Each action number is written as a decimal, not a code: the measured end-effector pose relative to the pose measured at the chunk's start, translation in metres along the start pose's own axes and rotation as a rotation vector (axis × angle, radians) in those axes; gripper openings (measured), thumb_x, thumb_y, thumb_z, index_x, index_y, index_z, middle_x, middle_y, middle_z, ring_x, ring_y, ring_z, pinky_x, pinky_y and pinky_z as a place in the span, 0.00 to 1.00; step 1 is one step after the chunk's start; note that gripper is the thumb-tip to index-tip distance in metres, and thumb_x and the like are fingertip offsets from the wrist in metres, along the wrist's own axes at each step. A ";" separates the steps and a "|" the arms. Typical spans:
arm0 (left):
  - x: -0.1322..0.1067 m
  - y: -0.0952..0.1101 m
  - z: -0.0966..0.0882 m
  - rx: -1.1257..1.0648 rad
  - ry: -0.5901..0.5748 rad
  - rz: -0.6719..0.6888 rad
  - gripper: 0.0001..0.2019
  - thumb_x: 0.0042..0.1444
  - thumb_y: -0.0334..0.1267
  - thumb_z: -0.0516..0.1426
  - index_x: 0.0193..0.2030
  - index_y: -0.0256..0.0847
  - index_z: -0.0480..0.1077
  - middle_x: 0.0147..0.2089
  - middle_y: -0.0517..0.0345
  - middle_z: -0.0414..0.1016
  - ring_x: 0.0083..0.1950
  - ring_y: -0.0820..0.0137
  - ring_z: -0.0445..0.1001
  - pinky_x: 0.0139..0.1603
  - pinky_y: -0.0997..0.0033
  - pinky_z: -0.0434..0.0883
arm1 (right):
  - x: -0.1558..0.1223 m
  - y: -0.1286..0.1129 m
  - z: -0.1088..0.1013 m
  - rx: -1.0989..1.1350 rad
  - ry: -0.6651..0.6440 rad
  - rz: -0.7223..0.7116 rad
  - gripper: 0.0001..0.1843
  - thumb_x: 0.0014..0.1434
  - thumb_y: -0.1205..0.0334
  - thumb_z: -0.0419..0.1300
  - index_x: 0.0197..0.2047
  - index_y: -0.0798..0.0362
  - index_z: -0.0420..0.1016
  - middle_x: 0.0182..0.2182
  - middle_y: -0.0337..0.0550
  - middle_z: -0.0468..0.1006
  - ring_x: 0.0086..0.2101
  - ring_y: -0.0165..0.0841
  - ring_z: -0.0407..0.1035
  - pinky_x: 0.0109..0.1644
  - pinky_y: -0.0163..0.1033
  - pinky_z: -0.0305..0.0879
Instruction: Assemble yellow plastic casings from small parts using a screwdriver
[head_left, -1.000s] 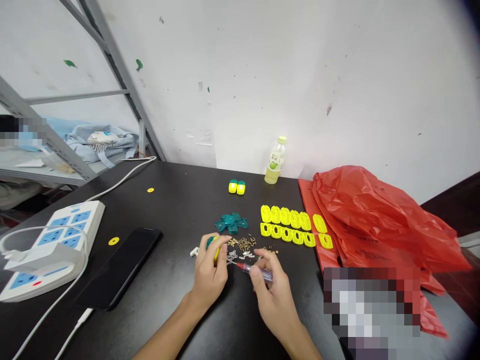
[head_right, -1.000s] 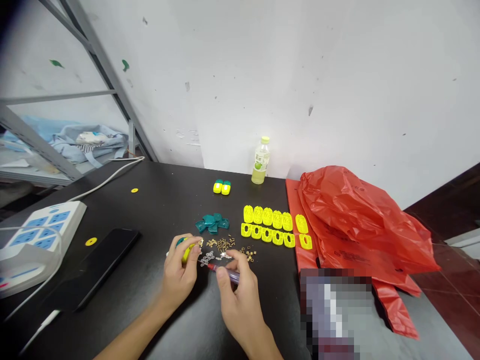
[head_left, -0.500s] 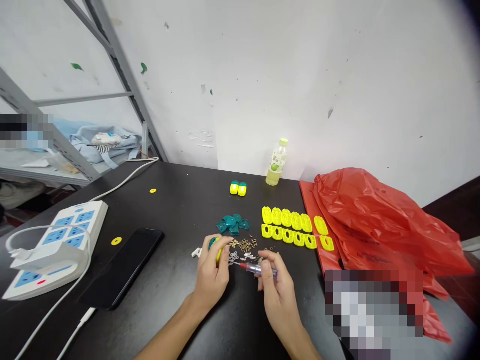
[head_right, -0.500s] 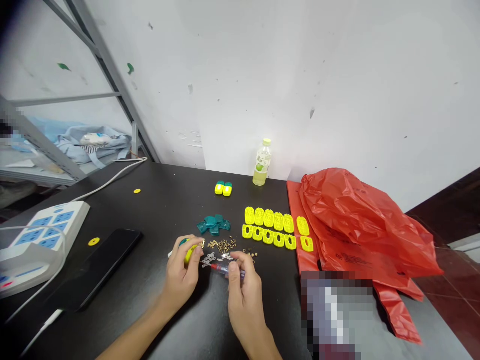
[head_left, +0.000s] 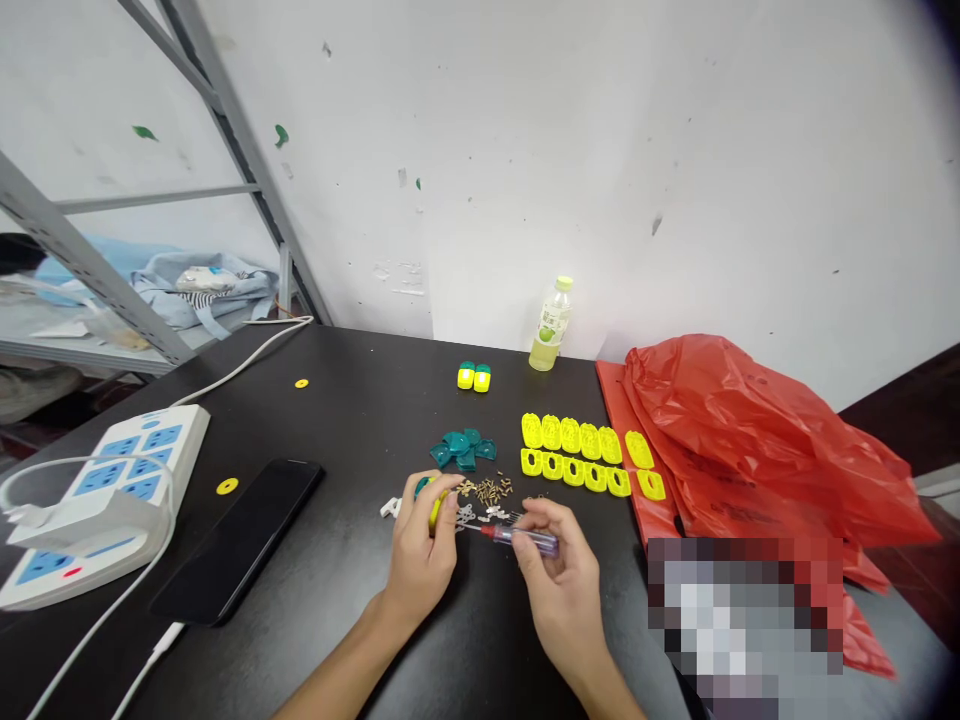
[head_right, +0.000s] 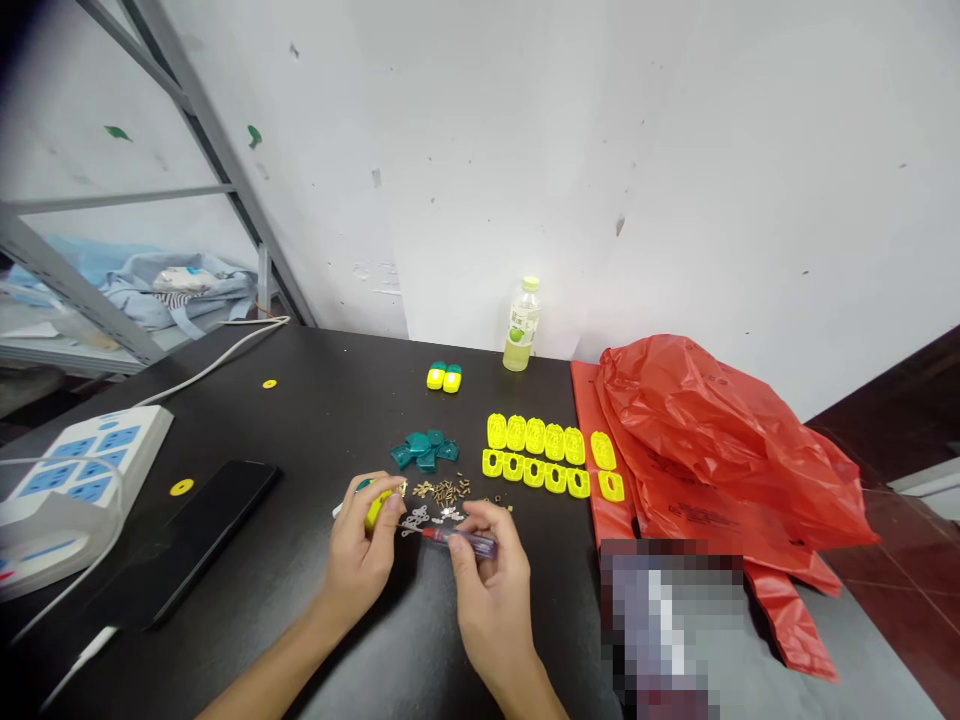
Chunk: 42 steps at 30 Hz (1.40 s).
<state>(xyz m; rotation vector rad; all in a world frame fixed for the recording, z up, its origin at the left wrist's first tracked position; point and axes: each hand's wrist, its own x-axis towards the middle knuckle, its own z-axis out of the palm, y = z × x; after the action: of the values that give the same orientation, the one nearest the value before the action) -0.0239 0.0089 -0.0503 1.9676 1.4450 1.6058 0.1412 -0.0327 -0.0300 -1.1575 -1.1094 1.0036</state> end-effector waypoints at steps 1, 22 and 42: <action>0.000 0.000 0.000 0.001 0.000 -0.002 0.11 0.66 0.29 0.52 0.51 0.43 0.70 0.46 0.53 0.67 0.48 0.67 0.70 0.46 0.68 0.69 | 0.000 0.000 0.000 0.040 -0.004 0.000 0.16 0.60 0.55 0.64 0.50 0.50 0.72 0.37 0.44 0.77 0.39 0.34 0.74 0.44 0.38 0.73; -0.006 0.003 -0.003 -0.169 -0.166 -0.099 0.11 0.67 0.32 0.50 0.54 0.46 0.67 0.51 0.52 0.64 0.54 0.63 0.67 0.54 0.61 0.66 | 0.003 0.002 -0.005 -0.012 0.011 -0.046 0.14 0.61 0.55 0.63 0.48 0.52 0.74 0.36 0.44 0.77 0.37 0.33 0.74 0.43 0.38 0.73; -0.004 0.002 -0.001 -0.655 -0.200 -0.365 0.09 0.60 0.31 0.55 0.47 0.45 0.69 0.43 0.56 0.65 0.39 0.69 0.67 0.38 0.69 0.66 | -0.003 0.003 -0.007 -0.189 -0.003 -0.196 0.15 0.65 0.61 0.59 0.54 0.50 0.69 0.32 0.40 0.76 0.28 0.29 0.71 0.32 0.34 0.70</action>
<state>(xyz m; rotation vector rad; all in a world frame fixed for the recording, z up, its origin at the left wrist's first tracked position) -0.0229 0.0042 -0.0512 1.3549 0.9576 1.4218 0.1472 -0.0368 -0.0334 -1.1705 -1.3152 0.7616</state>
